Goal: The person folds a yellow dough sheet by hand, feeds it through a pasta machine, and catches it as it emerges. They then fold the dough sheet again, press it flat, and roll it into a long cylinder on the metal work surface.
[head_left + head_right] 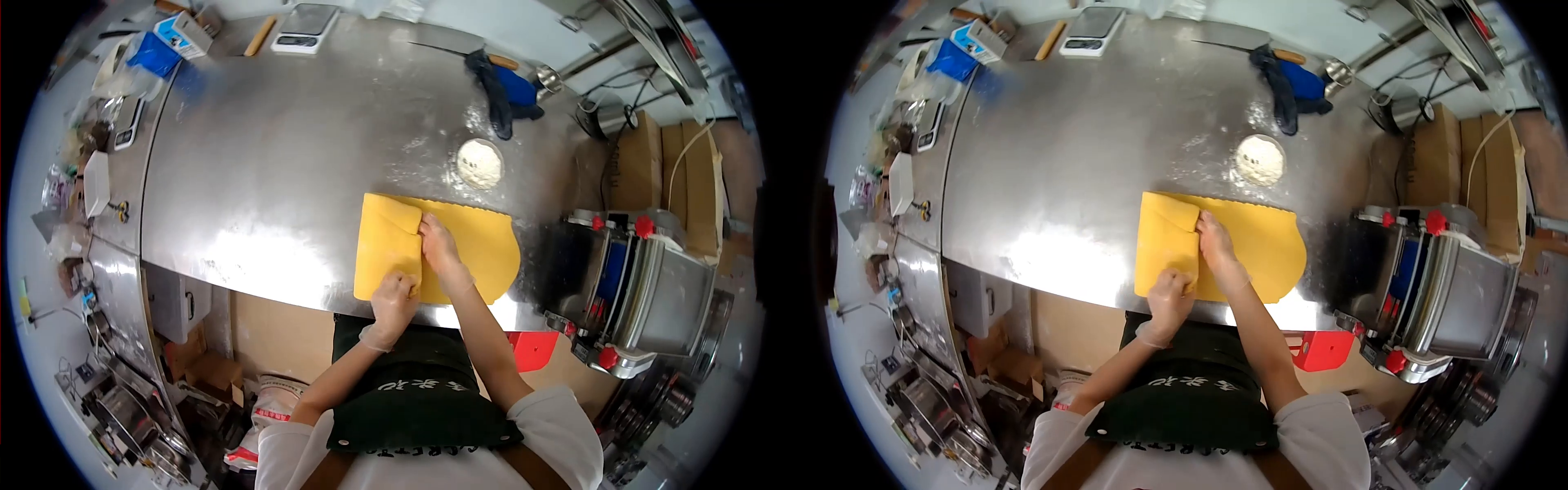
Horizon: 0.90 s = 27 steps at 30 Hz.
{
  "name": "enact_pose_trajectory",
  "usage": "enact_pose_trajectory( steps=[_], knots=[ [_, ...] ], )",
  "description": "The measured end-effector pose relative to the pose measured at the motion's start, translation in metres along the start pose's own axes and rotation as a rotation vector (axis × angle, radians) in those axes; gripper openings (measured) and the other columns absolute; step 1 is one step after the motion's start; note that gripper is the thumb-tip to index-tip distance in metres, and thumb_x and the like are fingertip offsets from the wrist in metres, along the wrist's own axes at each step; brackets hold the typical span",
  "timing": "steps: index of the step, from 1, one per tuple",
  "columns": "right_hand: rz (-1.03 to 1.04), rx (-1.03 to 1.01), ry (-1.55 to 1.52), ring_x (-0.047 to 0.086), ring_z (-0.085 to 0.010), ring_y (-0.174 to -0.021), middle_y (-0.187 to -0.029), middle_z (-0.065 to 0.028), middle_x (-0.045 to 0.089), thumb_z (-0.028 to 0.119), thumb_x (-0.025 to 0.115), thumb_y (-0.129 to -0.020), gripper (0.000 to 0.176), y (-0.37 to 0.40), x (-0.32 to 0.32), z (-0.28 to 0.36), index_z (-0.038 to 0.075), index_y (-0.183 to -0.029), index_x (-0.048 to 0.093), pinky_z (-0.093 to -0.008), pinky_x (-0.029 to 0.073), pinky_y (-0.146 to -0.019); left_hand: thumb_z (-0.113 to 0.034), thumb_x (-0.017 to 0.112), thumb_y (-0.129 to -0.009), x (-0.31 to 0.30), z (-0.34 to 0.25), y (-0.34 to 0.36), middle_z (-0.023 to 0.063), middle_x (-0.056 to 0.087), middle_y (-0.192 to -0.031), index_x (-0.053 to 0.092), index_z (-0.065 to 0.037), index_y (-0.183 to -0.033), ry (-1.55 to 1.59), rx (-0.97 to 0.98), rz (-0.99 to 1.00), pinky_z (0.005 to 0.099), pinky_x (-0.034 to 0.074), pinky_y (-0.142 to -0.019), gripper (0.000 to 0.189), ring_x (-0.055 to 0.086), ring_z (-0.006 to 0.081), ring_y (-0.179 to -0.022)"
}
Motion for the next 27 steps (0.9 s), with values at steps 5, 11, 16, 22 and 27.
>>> enact_pose_trajectory(
  steps=[5, 11, 16, 22, 27],
  knots=[
    [-0.225, -0.461, 0.583, 0.068, -0.0150, -0.096, -0.111, -0.0072, 0.072, -0.004, 0.070, -0.090, 0.038, 0.023, -0.038, 0.036, -0.002, -0.127, 0.061, -0.0282, 0.054, -0.087, -0.002, 0.075, -0.069, 0.055, -0.015, 0.011, 0.0082, 0.060, -0.092, 0.064, -0.011, -0.094, 0.040, 0.082, 0.107, 0.0400, 0.053, -0.064, 0.029, 0.065, 0.0298, -0.082],
    [-0.437, -0.576, 0.786, 0.067, -0.0136, -0.096, -0.111, -0.0087, 0.071, -0.005, 0.071, -0.088, 0.040, 0.053, -0.054, 0.055, -0.001, -0.127, 0.062, -0.0274, 0.055, -0.083, -0.006, 0.075, -0.071, 0.094, -0.020, 0.022, 0.0083, 0.060, -0.094, 0.064, -0.010, -0.094, -0.009, 0.140, 0.197, 0.0398, 0.053, -0.058, 0.026, 0.064, 0.0293, -0.076],
    [-0.490, -0.774, 1.292, 0.059, -0.0306, -0.121, -0.134, -0.0202, 0.060, 0.005, 0.071, -0.091, 0.056, 0.095, -0.032, 0.076, -0.001, -0.143, 0.050, -0.0398, 0.049, -0.102, -0.013, 0.076, -0.079, 0.083, -0.016, 0.005, 0.0147, 0.062, -0.114, 0.063, -0.006, -0.120, -0.046, 0.189, 0.393, 0.0451, 0.055, -0.080, 0.043, 0.064, 0.0357, -0.099],
    [-0.098, -0.894, 1.836, 0.030, -0.0395, -0.150, -0.161, -0.0226, 0.034, 0.034, 0.066, -0.094, 0.075, 0.110, 0.008, -0.003, -0.002, -0.154, 0.037, -0.0535, 0.022, -0.123, -0.025, 0.065, -0.095, 0.050, 0.046, -0.088, 0.0307, 0.026, -0.162, 0.024, 0.009, -0.156, -0.337, 0.261, 0.367, 0.0536, 0.024, -0.123, 0.081, 0.025, 0.0469, -0.151],
    [-0.080, -0.789, 1.912, 0.028, -0.0387, -0.151, -0.161, -0.0221, 0.034, 0.043, 0.062, -0.094, 0.079, 0.105, 0.013, -0.014, -0.002, -0.154, 0.037, -0.0542, 0.021, -0.123, -0.031, 0.064, -0.095, 0.060, 0.061, -0.090, 0.0329, 0.022, -0.162, 0.020, 0.013, -0.155, -0.296, 0.248, 0.475, 0.0548, 0.022, -0.124, 0.087, 0.021, 0.0481, -0.152]
  ],
)
Point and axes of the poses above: each hand's wrist, its own y-axis away from the middle knuckle, its own x-axis out of the palm, z = x × y, the point moved 8 cm from there along -y, towards the middle knuckle
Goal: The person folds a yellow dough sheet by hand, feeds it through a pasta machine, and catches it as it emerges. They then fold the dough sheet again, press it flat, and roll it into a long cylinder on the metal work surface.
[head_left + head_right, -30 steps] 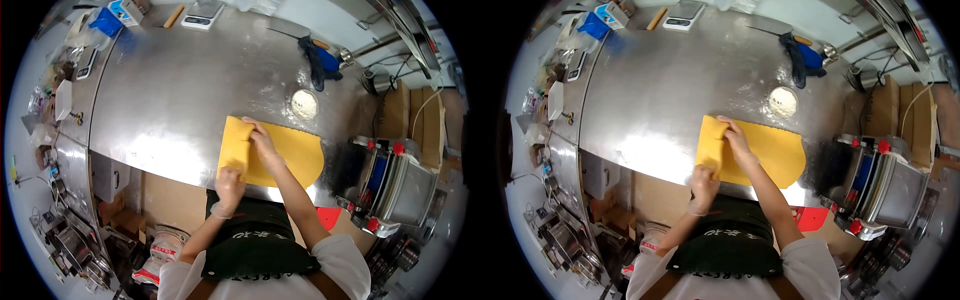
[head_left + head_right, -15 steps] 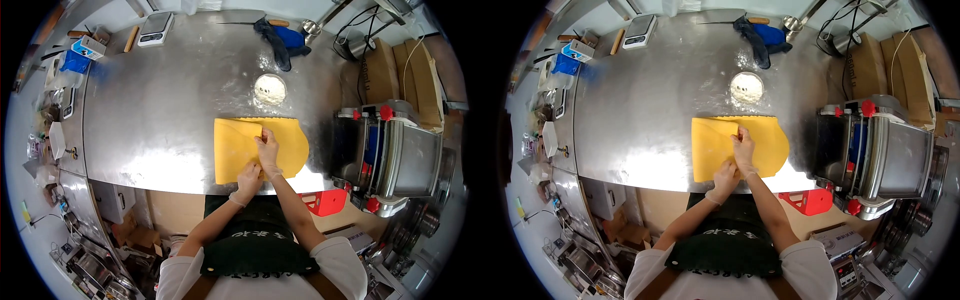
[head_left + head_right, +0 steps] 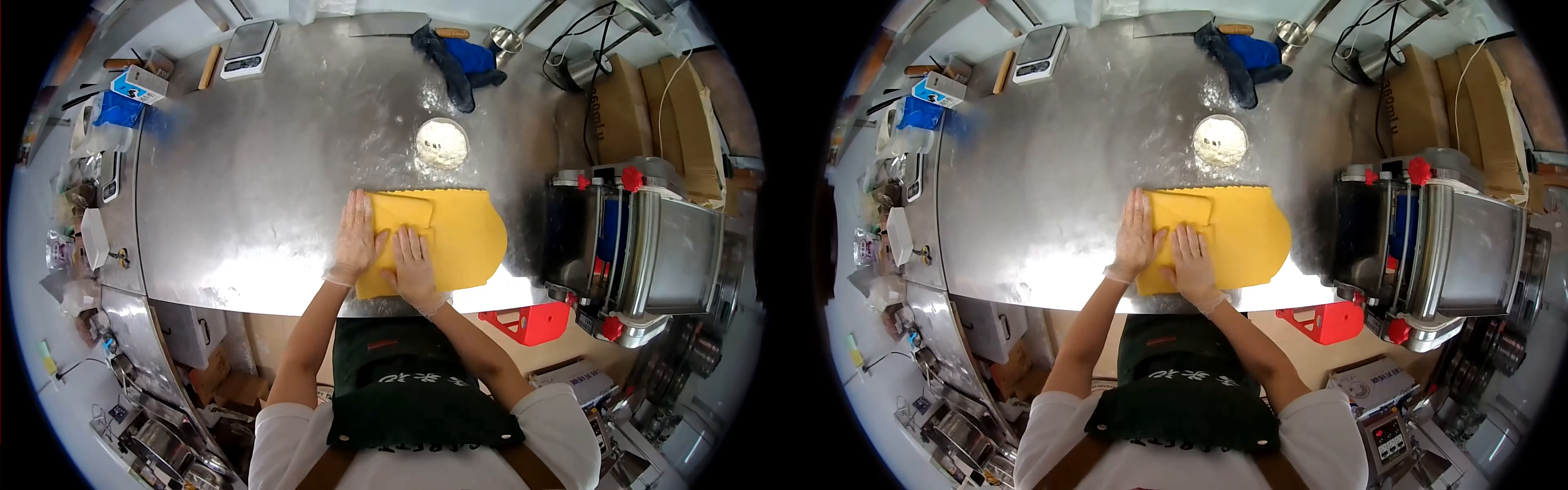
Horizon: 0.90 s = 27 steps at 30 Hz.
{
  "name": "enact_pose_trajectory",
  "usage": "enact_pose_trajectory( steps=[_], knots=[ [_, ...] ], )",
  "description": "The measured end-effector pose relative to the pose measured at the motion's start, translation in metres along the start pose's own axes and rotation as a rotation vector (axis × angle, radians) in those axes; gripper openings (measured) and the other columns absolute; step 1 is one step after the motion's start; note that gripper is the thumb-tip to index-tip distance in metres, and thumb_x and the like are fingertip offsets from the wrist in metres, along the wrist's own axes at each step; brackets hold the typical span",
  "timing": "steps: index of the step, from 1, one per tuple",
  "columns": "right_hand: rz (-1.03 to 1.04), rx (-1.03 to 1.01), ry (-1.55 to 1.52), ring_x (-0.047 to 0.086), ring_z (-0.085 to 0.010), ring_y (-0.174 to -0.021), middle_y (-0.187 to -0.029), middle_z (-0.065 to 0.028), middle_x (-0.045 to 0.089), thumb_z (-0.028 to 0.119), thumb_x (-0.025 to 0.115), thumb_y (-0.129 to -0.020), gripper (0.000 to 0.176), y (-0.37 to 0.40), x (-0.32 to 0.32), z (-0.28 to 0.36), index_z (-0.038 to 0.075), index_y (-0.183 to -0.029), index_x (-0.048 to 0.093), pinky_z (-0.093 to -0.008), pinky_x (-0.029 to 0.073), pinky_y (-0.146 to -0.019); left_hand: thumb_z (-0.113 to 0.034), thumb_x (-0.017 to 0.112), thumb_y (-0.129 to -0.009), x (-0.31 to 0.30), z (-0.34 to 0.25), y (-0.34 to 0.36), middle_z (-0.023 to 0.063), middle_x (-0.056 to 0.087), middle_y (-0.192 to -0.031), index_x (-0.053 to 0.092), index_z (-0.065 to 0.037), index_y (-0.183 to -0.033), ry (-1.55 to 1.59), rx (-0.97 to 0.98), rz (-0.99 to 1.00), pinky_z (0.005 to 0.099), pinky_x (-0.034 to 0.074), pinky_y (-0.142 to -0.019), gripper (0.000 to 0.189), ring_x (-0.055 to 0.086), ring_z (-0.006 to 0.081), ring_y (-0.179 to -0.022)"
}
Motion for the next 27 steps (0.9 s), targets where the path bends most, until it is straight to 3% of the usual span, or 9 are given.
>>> enact_pose_trajectory(
  steps=[6, 9, 13, 17, 19, 21, 24, 25, 27],
  knots=[
    [-0.133, 0.012, 0.053, 0.029, -0.0390, -0.150, -0.161, -0.0216, 0.034, 0.044, 0.059, -0.096, 0.079, -0.042, -0.030, -0.021, -0.002, -0.155, 0.035, -0.0550, 0.020, -0.123, -0.036, 0.065, -0.094, 0.008, -0.017, 0.051, 0.0333, 0.022, -0.162, 0.021, 0.013, -0.155, 0.006, -0.029, -0.001, 0.0577, 0.019, -0.123, 0.089, 0.019, 0.0505, -0.152],
    [-0.024, -0.007, 0.157, 0.028, -0.0396, -0.151, -0.162, -0.0216, 0.033, 0.045, 0.059, -0.096, 0.079, -0.052, -0.024, -0.028, -0.002, -0.155, 0.035, -0.0559, 0.020, -0.123, -0.044, 0.068, -0.091, 0.016, -0.021, 0.062, 0.0336, 0.022, -0.162, 0.022, 0.012, -0.155, 0.035, -0.026, 0.024, 0.0607, 0.019, -0.122, 0.096, 0.020, 0.0514, -0.151],
    [-0.186, 0.079, -0.243, 0.039, -0.0362, -0.144, -0.153, -0.0211, 0.046, 0.030, 0.061, -0.097, 0.067, -0.038, -0.054, -0.051, 0.001, -0.154, 0.039, -0.0503, 0.026, -0.121, -0.051, 0.068, -0.089, 0.022, -0.031, 0.065, 0.0321, 0.024, -0.162, 0.027, 0.008, -0.154, -0.072, 0.003, 0.031, 0.0629, 0.020, -0.121, 0.097, 0.022, 0.0506, -0.151],
    [-0.662, 0.739, -0.272, 0.062, -0.0333, -0.114, -0.126, -0.0170, 0.065, 0.016, 0.071, -0.092, 0.042, 0.096, -0.042, -0.198, 0.001, -0.130, 0.061, -0.0452, 0.049, -0.100, -0.057, 0.065, -0.087, 0.059, -0.105, 0.080, 0.0186, 0.033, -0.162, 0.040, -0.007, -0.154, -0.078, 0.263, 0.214, 0.0586, 0.017, -0.124, 0.087, 0.024, 0.0412, -0.152],
    [-0.616, 1.108, -0.390, 0.067, -0.0254, -0.096, -0.113, -0.0144, 0.069, 0.018, 0.076, -0.090, 0.037, 0.142, -0.055, -0.226, -0.002, -0.119, 0.065, -0.0373, 0.055, -0.082, -0.058, 0.065, -0.086, 0.069, -0.123, 0.084, 0.0141, 0.035, -0.162, 0.045, -0.011, -0.152, -0.077, 0.365, 0.259, 0.0570, 0.016, -0.124, 0.083, 0.024, 0.0376, -0.153],
    [-0.644, 1.141, -0.702, 0.064, -0.0198, -0.084, -0.102, -0.0119, 0.070, 0.019, 0.078, -0.088, 0.035, 0.149, -0.045, -0.235, -0.004, -0.112, 0.067, -0.0333, 0.054, -0.072, -0.056, 0.066, -0.087, 0.066, -0.125, 0.083, 0.0137, 0.035, -0.162, 0.048, -0.009, -0.149, -0.107, 0.386, 0.238, 0.0570, 0.018, -0.123, 0.080, 0.024, 0.0365, -0.153],
    [-0.444, 1.150, -1.046, 0.062, -0.0156, -0.075, -0.090, -0.0091, 0.069, 0.018, 0.079, -0.086, 0.032, 0.137, -0.032, -0.237, -0.006, -0.103, 0.068, -0.0309, 0.053, -0.065, -0.052, 0.064, -0.093, 0.052, -0.127, 0.075, 0.0148, 0.043, -0.157, 0.048, -0.008, -0.150, -0.044, 0.363, 0.255, 0.0535, 0.025, -0.122, 0.073, 0.034, 0.0389, -0.148],
    [-0.338, 1.151, -1.128, 0.061, -0.0148, -0.073, -0.088, -0.0083, 0.069, 0.018, 0.079, -0.086, 0.031, 0.135, -0.030, -0.235, -0.007, -0.101, 0.068, -0.0306, 0.052, -0.064, -0.049, 0.064, -0.094, 0.052, -0.116, 0.067, 0.0143, 0.048, -0.152, 0.050, -0.007, -0.147, 0.162, 0.216, 0.238, 0.0496, 0.031, -0.118, 0.069, 0.042, 0.0365, -0.142],
    [-0.334, 0.974, -0.869, 0.065, -0.0172, -0.070, -0.080, -0.0091, 0.069, 0.020, 0.076, -0.085, 0.029, 0.119, -0.057, -0.209, -0.005, -0.098, 0.068, -0.0334, 0.052, -0.062, -0.044, 0.064, -0.098, 0.057, -0.093, 0.052, 0.0135, 0.059, -0.142, 0.055, -0.005, -0.143, 0.572, -0.090, 0.199, 0.0419, 0.043, -0.111, 0.060, 0.057, 0.0317, -0.130]
  ],
)
Point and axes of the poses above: each hand's wrist, its own y-axis away from the middle knuckle, its own x-axis out of the palm, z = x × y, the point moved 8 cm from there along -y, towards the middle knuckle
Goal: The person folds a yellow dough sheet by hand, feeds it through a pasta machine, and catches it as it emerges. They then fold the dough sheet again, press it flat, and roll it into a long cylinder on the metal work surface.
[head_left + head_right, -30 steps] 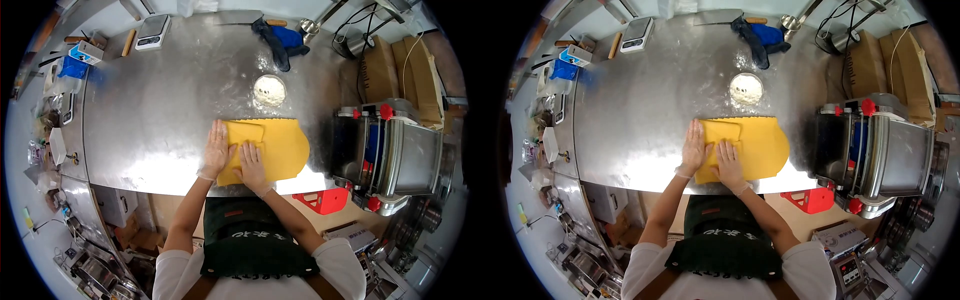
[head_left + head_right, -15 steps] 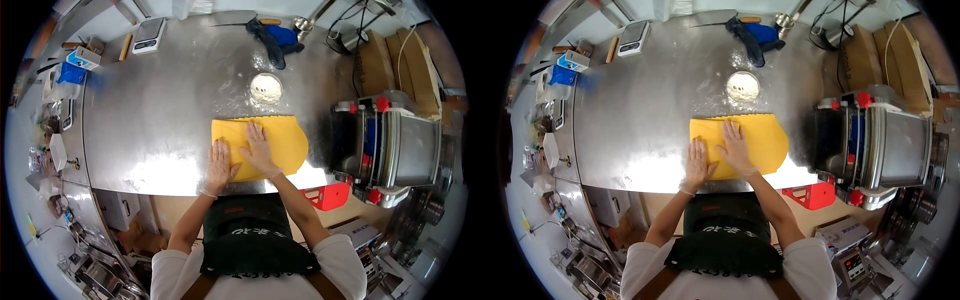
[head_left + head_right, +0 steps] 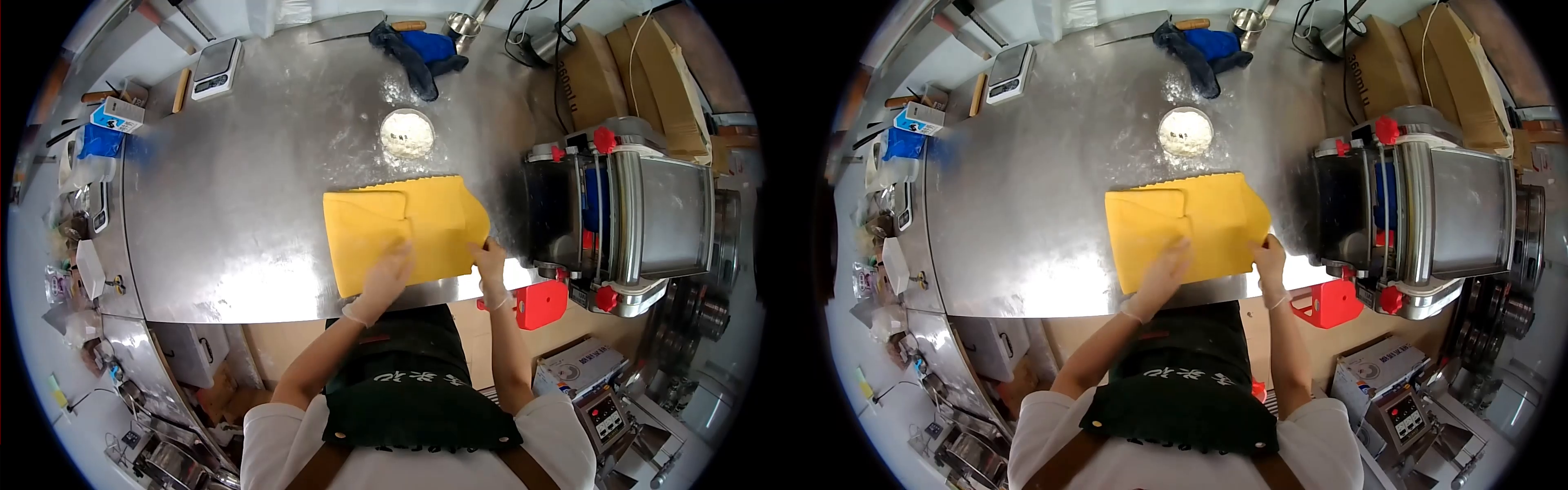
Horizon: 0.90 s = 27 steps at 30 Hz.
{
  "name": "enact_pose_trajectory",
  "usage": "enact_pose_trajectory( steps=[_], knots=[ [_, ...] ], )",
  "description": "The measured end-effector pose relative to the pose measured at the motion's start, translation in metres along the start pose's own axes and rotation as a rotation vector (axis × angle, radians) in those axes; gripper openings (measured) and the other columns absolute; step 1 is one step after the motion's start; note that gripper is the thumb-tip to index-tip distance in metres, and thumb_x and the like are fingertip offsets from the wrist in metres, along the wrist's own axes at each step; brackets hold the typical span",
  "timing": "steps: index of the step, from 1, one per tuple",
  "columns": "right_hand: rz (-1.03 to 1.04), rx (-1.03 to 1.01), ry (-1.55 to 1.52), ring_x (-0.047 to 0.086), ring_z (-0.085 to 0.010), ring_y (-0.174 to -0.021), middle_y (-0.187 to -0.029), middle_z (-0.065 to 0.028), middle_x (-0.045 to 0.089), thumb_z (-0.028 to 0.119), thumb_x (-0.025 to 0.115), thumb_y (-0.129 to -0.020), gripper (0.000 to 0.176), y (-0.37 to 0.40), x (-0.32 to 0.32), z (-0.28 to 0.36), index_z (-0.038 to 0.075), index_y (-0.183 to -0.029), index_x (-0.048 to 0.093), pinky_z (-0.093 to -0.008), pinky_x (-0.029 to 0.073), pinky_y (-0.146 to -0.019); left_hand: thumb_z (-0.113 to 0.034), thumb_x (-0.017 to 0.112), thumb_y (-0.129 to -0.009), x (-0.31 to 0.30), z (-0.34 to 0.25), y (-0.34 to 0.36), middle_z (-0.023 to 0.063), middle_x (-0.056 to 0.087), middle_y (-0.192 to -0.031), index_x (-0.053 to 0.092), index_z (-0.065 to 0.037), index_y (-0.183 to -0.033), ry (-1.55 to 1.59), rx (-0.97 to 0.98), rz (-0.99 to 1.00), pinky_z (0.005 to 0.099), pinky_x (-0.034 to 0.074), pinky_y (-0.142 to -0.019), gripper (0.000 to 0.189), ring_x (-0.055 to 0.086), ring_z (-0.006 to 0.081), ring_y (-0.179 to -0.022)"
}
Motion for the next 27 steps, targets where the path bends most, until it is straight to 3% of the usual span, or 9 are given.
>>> enact_pose_trajectory(
  steps=[3, 7, 11, 14, 17, 20, 21, 24, 27],
  knots=[
    [-0.076, -0.372, 0.403, 0.069, -0.0300, -0.076, -0.089, -0.0142, 0.069, 0.021, 0.077, -0.083, 0.025, 0.070, 0.052, 0.090, 0.004, -0.098, 0.067, -0.0396, 0.054, -0.067, -0.037, 0.064, -0.101, -0.026, -0.019, -0.028, 0.0110, 0.070, -0.120, 0.059, -0.002, -0.137, 0.812, -0.287, -0.091, 0.0328, 0.054, -0.090, 0.050, 0.069, 0.0239, -0.105],
    [0.210, -0.589, 0.304, 0.069, -0.0297, -0.077, -0.100, -0.0123, 0.066, 0.015, 0.075, -0.086, 0.020, 0.128, 0.117, 0.136, 0.005, -0.101, 0.067, -0.0381, 0.056, -0.068, -0.022, 0.068, -0.099, -0.049, -0.013, -0.028, 0.0073, 0.072, -0.104, 0.064, 0.001, -0.127, 0.609, -0.437, 0.016, 0.0311, 0.054, -0.080, 0.036, 0.065, 0.0128, -0.093],
    [0.176, -0.530, 0.416, 0.071, -0.0256, -0.084, -0.105, -0.0096, 0.066, 0.015, 0.076, -0.086, 0.027, 0.108, 0.111, 0.107, 0.005, -0.110, 0.068, -0.0360, 0.057, -0.073, -0.012, 0.068, -0.097, -0.088, 0.052, 0.012, 0.0072, 0.072, -0.099, 0.068, 0.004, -0.119, 0.714, -0.530, -0.281, 0.0280, 0.053, -0.077, 0.027, 0.065, 0.0119, -0.086],
    [0.108, -0.793, 0.587, 0.063, -0.0321, -0.119, -0.127, -0.0157, 0.062, 0.017, 0.077, -0.085, 0.049, 0.103, 0.122, 0.116, 0.004, -0.129, 0.061, -0.0410, 0.053, -0.096, -0.006, 0.069, -0.095, -0.101, 0.080, 0.035, 0.0072, 0.072, -0.100, 0.069, 0.005, -0.115, 0.656, -0.589, -0.444, 0.0268, 0.053, -0.075, 0.022, 0.064, 0.0124, -0.085],
    [0.320, -1.054, 0.759, 0.037, -0.0406, -0.145, -0.151, -0.0215, 0.046, 0.022, 0.075, -0.086, 0.070, 0.102, 0.163, 0.128, -0.001, -0.146, 0.047, -0.0480, 0.037, -0.116, 0.001, 0.071, -0.090, -0.102, 0.083, 0.036, 0.0104, 0.071, -0.102, 0.067, 0.005, -0.119, 0.429, -0.562, -0.550, 0.0287, 0.052, -0.073, 0.030, 0.064, 0.0138, -0.083],
    [0.392, -1.066, 0.814, 0.020, -0.0447, -0.153, -0.164, -0.0226, 0.027, 0.026, 0.072, -0.088, 0.078, 0.094, 0.179, 0.106, -0.004, -0.152, 0.038, -0.0505, 0.025, -0.123, 0.002, 0.073, -0.084, -0.116, 0.051, 0.032, 0.0177, 0.065, -0.112, 0.060, 0.002, -0.133, -0.144, -0.362, -0.748, 0.0378, 0.054, -0.074, 0.050, 0.065, 0.0269, -0.087],
    [0.388, -1.078, 0.823, 0.027, -0.0436, -0.149, -0.160, -0.0223, 0.033, 0.026, 0.071, -0.089, 0.075, 0.094, 0.179, 0.107, -0.004, -0.150, 0.040, -0.0513, 0.029, -0.121, 0.006, 0.071, -0.080, -0.117, 0.020, 0.021, 0.0179, 0.059, -0.115, 0.053, -0.003, -0.141, -0.472, -0.060, -0.747, 0.0475, 0.052, -0.078, 0.064, 0.059, 0.0353, -0.092],
    [0.363, -1.072, 0.780, 0.046, -0.0408, -0.136, -0.147, -0.0214, 0.051, 0.026, 0.069, -0.091, 0.064, 0.074, 0.173, 0.116, 0.000, -0.145, 0.049, -0.0519, 0.039, -0.111, -0.027, 0.067, -0.094, -0.070, -0.005, -0.014, 0.0192, 0.041, -0.157, 0.036, -0.011, -0.158, -0.612, 0.116, -0.396, 0.0528, 0.030, -0.118, 0.073, 0.039, 0.0378, -0.145],
    [0.227, -1.014, 0.665, 0.062, -0.0377, -0.113, -0.122, -0.0194, 0.066, 0.021, 0.068, -0.090, 0.046, 0.005, 0.155, 0.153, 0.005, -0.132, 0.060, -0.0491, 0.050, -0.095, -0.047, 0.056, -0.098, -0.054, 0.004, -0.028, 0.0144, 0.021, -0.169, 0.027, -0.016, -0.163, -0.664, -0.005, -0.210, 0.0516, 0.013, -0.126, 0.077, 0.016, 0.0330, -0.157]
  ],
)
Point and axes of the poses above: each hand's wrist, its own y-axis away from the middle knuckle, its own x-axis out of the palm, z = x × y, the point moved 8 cm from there along -y, towards the middle knuckle
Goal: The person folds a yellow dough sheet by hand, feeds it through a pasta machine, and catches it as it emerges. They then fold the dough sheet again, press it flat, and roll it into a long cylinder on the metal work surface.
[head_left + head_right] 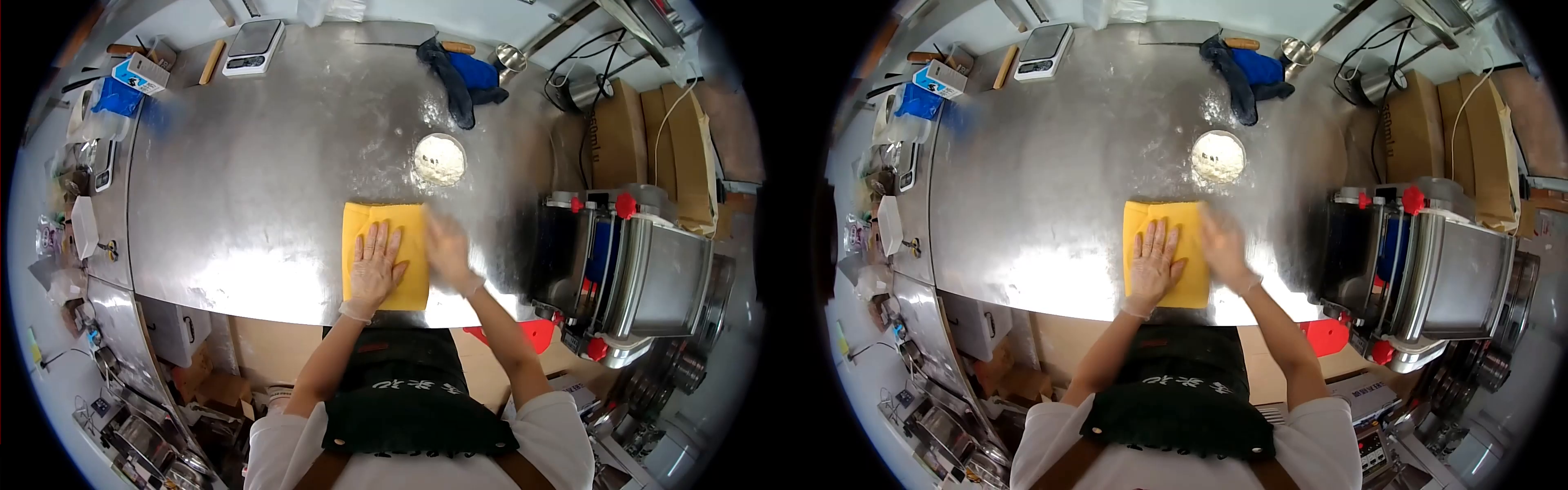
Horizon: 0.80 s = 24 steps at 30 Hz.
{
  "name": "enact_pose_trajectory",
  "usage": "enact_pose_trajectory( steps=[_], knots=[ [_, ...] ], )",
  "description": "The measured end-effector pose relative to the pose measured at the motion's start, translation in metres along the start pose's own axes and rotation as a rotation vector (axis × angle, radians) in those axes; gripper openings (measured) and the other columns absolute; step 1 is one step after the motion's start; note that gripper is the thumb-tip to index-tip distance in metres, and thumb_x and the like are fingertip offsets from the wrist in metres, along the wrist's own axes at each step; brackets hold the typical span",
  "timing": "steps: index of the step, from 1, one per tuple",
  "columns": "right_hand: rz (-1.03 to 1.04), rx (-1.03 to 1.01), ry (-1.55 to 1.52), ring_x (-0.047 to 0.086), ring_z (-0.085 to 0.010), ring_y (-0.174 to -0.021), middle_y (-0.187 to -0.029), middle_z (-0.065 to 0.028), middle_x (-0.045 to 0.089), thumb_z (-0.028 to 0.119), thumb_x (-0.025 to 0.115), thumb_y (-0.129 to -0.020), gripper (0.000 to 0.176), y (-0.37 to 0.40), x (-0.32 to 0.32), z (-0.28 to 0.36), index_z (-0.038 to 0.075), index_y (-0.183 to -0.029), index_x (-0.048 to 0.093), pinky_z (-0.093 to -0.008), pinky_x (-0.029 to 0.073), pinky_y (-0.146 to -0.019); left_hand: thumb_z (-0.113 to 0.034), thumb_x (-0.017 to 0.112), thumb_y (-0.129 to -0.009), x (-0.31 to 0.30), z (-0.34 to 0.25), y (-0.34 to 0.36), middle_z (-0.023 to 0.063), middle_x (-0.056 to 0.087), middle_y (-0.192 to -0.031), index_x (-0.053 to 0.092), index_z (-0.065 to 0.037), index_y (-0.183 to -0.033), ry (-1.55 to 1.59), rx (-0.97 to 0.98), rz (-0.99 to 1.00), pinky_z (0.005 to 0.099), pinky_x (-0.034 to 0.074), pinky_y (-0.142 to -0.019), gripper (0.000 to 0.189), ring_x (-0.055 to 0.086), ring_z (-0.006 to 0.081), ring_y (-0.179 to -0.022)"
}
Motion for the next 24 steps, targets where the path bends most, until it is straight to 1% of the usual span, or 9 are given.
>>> enact_pose_trajectory(
  steps=[1, 3, 8, 11, 13, 16, 20, 23, 24],
  knots=[
    [-0.098, 0.027, 0.054, 0.066, -0.0361, -0.103, -0.111, -0.0179, 0.070, 0.019, 0.067, -0.090, 0.037, -0.033, -0.020, -0.010, 0.006, -0.125, 0.065, -0.0480, 0.054, -0.088, -0.048, 0.055, -0.099, 0.000, 0.000, 0.000, 0.0134, 0.022, -0.169, 0.026, -0.017, -0.163, -0.006, -0.006, 0.016, 0.0516, 0.013, -0.126, 0.077, 0.017, 0.0322, -0.157],
    [-0.130, -0.069, 0.036, 0.064, -0.0380, -0.105, -0.115, -0.0175, 0.068, 0.008, 0.070, -0.085, 0.036, -0.093, -0.034, -0.024, 0.007, -0.121, 0.068, -0.0455, 0.054, -0.086, -0.050, 0.053, -0.099, -0.002, 0.001, -0.001, 0.0113, 0.023, -0.169, 0.026, -0.018, -0.163, -0.022, -0.022, 0.039, 0.0515, 0.013, -0.126, 0.077, 0.018, 0.0306, -0.157],
    [0.283, 0.116, 0.356, 0.070, -0.0372, -0.088, -0.097, -0.0152, 0.072, 0.008, 0.072, -0.082, 0.016, -0.144, 0.021, -0.063, 0.003, -0.098, 0.072, -0.0456, 0.056, -0.080, -0.043, 0.053, -0.100, -0.003, 0.002, 0.001, 0.0125, 0.023, -0.169, 0.025, -0.016, -0.163, -0.004, -0.013, 0.032, 0.0522, 0.014, -0.126, 0.074, 0.019, 0.0321, -0.157],
    [0.104, 0.160, -0.019, 0.072, -0.0344, -0.090, -0.096, -0.0143, 0.075, 0.016, 0.070, -0.087, 0.015, -0.129, -0.006, -0.046, 0.008, -0.098, 0.075, -0.0441, 0.056, -0.080, -0.032, 0.054, -0.101, -0.006, 0.024, 0.010, 0.0167, 0.024, -0.168, 0.024, -0.010, -0.163, 0.432, -0.075, -0.121, 0.0550, 0.017, -0.125, 0.072, 0.022, 0.0367, -0.155],
    [0.293, 0.230, -0.407, 0.072, -0.0316, -0.097, -0.105, -0.0152, 0.075, 0.016, 0.070, -0.089, 0.024, -0.089, 0.012, -0.035, 0.008, -0.111, 0.075, -0.0400, 0.055, -0.086, -0.025, 0.054, -0.102, -0.016, 0.042, 0.019, 0.0200, 0.026, -0.166, 0.024, -0.005, -0.162, 0.594, -0.174, -0.262, 0.0570, 0.019, -0.124, 0.070, 0.024, 0.0400, -0.154],
    [0.450, 0.176, -0.421, 0.065, -0.0314, -0.119, -0.124, -0.0179, 0.070, 0.013, 0.065, -0.094, 0.040, -0.040, 0.017, 0.020, 0.006, -0.133, 0.066, -0.0373, 0.049, -0.103, -0.027, 0.058, -0.100, -0.043, 0.050, 0.018, 0.0241, 0.031, -0.163, 0.028, 0.000, -0.158, 0.295, -0.260, -0.380, 0.0561, 0.019, -0.124, 0.071, 0.024, 0.0417, -0.153],
    [0.171, -0.088, -0.083, 0.044, -0.0408, -0.140, -0.151, -0.0241, 0.048, 0.013, 0.057, -0.097, 0.051, -0.018, 0.031, 0.010, -0.001, -0.146, 0.051, -0.0445, 0.037, -0.116, -0.045, 0.068, -0.087, 0.001, -0.022, 0.006, 0.0217, 0.032, -0.163, 0.029, -0.001, -0.158, 0.122, 0.184, 0.003, 0.0520, 0.016, -0.126, 0.093, 0.023, 0.0377, -0.154],
    [0.246, -0.256, 0.174, 0.024, -0.0481, -0.150, -0.163, -0.0271, 0.026, 0.021, 0.054, -0.099, 0.057, 0.053, 0.063, 0.023, -0.005, -0.148, 0.044, -0.0570, 0.022, -0.123, -0.041, 0.067, -0.089, 0.010, -0.017, 0.067, 0.0241, 0.033, -0.161, 0.029, 0.000, -0.158, 0.257, 0.197, 0.144, 0.0528, 0.019, -0.125, 0.089, 0.024, 0.0400, -0.153],
    [0.318, -0.327, 0.273, 0.027, -0.0456, -0.150, -0.160, -0.0259, 0.033, 0.029, 0.057, -0.098, 0.061, 0.081, 0.078, 0.038, -0.004, -0.147, 0.046, -0.0585, 0.021, -0.123, -0.039, 0.066, -0.091, 0.010, 0.005, 0.088, 0.0251, 0.032, -0.161, 0.029, 0.000, -0.158, 0.259, 0.077, 0.088, 0.0535, 0.019, -0.124, 0.086, 0.024, 0.0414, -0.153]
  ],
)
Point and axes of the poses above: each hand's wrist, its own y-axis away from the middle knuckle, its own x-axis out of the palm, z = x × y, the point moved 8 cm from there along -y, towards the middle knuckle
